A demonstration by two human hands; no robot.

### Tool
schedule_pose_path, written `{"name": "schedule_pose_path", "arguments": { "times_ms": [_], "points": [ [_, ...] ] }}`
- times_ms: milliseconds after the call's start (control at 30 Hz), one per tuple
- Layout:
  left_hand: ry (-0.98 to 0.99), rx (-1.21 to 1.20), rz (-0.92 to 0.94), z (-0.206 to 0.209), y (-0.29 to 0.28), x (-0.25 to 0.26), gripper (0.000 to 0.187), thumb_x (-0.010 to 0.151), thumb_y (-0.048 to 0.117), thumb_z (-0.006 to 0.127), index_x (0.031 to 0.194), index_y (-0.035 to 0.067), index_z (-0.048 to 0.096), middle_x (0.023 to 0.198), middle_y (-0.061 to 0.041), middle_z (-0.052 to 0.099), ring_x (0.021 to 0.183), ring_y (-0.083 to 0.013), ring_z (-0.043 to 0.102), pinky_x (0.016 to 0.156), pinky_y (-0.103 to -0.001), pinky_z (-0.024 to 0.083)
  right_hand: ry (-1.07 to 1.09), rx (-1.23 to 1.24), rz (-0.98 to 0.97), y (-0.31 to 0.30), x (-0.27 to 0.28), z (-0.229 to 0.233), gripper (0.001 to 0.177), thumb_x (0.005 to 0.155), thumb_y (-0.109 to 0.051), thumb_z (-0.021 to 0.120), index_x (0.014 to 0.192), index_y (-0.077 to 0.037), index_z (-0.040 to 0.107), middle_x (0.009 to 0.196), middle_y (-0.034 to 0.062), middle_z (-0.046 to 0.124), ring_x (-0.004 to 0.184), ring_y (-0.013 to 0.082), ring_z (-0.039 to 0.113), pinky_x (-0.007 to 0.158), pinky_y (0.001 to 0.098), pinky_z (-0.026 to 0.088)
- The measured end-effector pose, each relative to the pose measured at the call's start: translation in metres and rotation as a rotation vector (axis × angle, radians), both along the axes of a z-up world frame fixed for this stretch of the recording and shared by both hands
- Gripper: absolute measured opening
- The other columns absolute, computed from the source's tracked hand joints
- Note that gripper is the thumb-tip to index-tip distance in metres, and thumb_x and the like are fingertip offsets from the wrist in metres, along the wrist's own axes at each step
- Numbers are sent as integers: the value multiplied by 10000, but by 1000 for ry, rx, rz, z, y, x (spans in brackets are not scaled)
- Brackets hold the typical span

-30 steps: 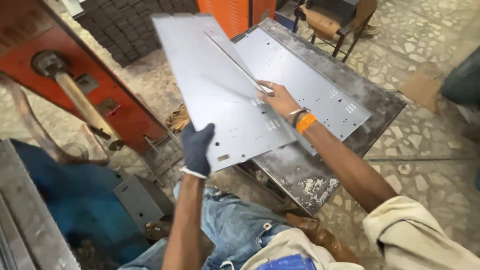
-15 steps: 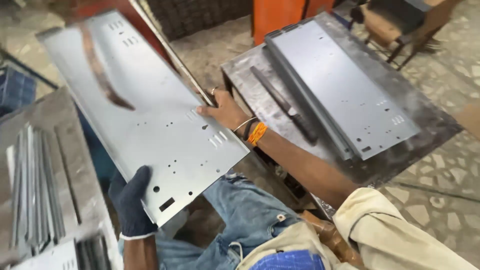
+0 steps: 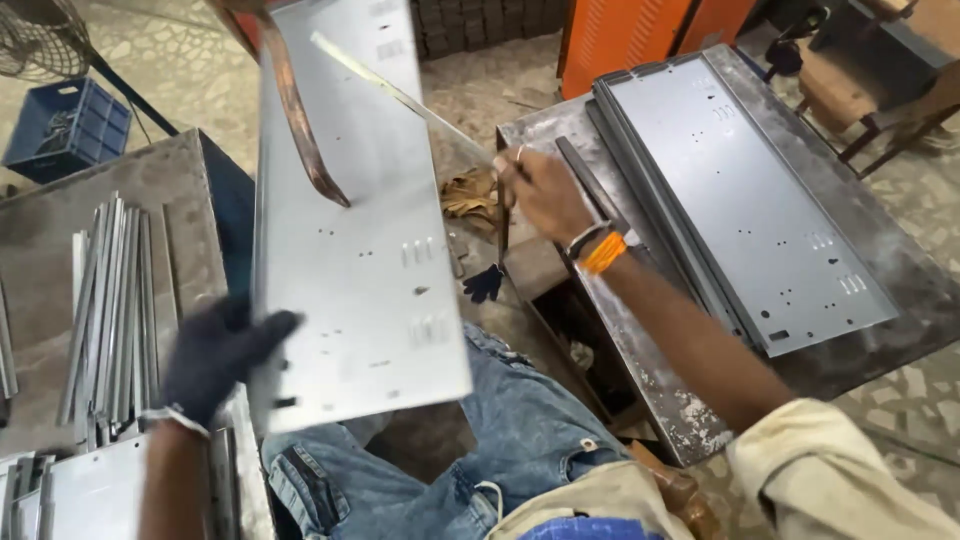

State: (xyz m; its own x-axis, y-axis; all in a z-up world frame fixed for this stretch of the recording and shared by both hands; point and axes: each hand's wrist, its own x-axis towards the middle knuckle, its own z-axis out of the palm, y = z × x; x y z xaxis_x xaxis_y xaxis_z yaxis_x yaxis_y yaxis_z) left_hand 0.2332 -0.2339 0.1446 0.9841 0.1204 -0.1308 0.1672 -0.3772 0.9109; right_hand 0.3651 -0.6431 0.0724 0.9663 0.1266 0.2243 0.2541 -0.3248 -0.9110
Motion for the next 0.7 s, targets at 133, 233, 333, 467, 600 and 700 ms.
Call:
{"name": "schedule_pose_path", "arguments": {
  "times_ms": [133, 233, 333, 467, 600, 700],
  "points": [
    [203, 822, -42, 70, 2, 36, 590, 902, 497, 710, 1378, 149, 677, 1133, -179, 775, 849, -373, 798, 846, -475, 605, -259, -625, -154, -23, 34, 30, 245, 1056, -310, 638, 1149, -122, 765, 688, 61, 644, 510, 162, 429, 465, 319, 337],
    [17, 1182, -154, 39, 51, 97, 500, 948, 519, 653, 1325, 209, 761, 1244, -157, 753, 1082, -384, 722, 975, -514, 548, -595, -719, -142, -36, 60, 45, 176, 1036, -279, 708, 1081, -140, 807, 752, 31, 655, 610, 125, 470, 502, 294, 349],
    [-221, 1148, -305, 40, 52, 127, 599, 966, 519, 658, 1355, 63, 671, 1248, -257, 681, 1104, -444, 647, 946, -543, 491, -556, -693, -48, -48, 67, 72, 191, 1011, -280, 740, 1153, -165, 796, 846, -7, 699, 640, 146, 541, 529, 317, 405],
    [-310, 1119, -308, 50, 44, 128, 579, 962, 503, 663, 1338, 63, 684, 1251, -253, 685, 1125, -441, 640, 969, -537, 485, -649, -749, 44, -84, 68, 89, 207, 958, -273, 805, 1124, -148, 811, 899, 21, 710, 747, 164, 630, 637, 314, 463],
    [-488, 1050, -291, 51, 38, 123, 535, 954, 469, 674, 1300, 63, 714, 1258, -242, 694, 1173, -432, 625, 1019, -524, 471, -423, -758, 103, -93, 64, 102, 229, 861, -251, 862, 1068, -160, 825, 916, 48, 749, 782, 190, 676, 691, 373, 517],
    [-540, 973, -266, 41, 47, 127, 480, 984, 419, 653, 1300, 63, 719, 1253, -237, 697, 1177, -434, 620, 1018, -525, 462, -388, -642, 247, -59, 79, 99, 222, 846, -235, 856, 1041, -147, 796, 959, 55, 734, 822, 190, 696, 734, 364, 571]
  ]
}}
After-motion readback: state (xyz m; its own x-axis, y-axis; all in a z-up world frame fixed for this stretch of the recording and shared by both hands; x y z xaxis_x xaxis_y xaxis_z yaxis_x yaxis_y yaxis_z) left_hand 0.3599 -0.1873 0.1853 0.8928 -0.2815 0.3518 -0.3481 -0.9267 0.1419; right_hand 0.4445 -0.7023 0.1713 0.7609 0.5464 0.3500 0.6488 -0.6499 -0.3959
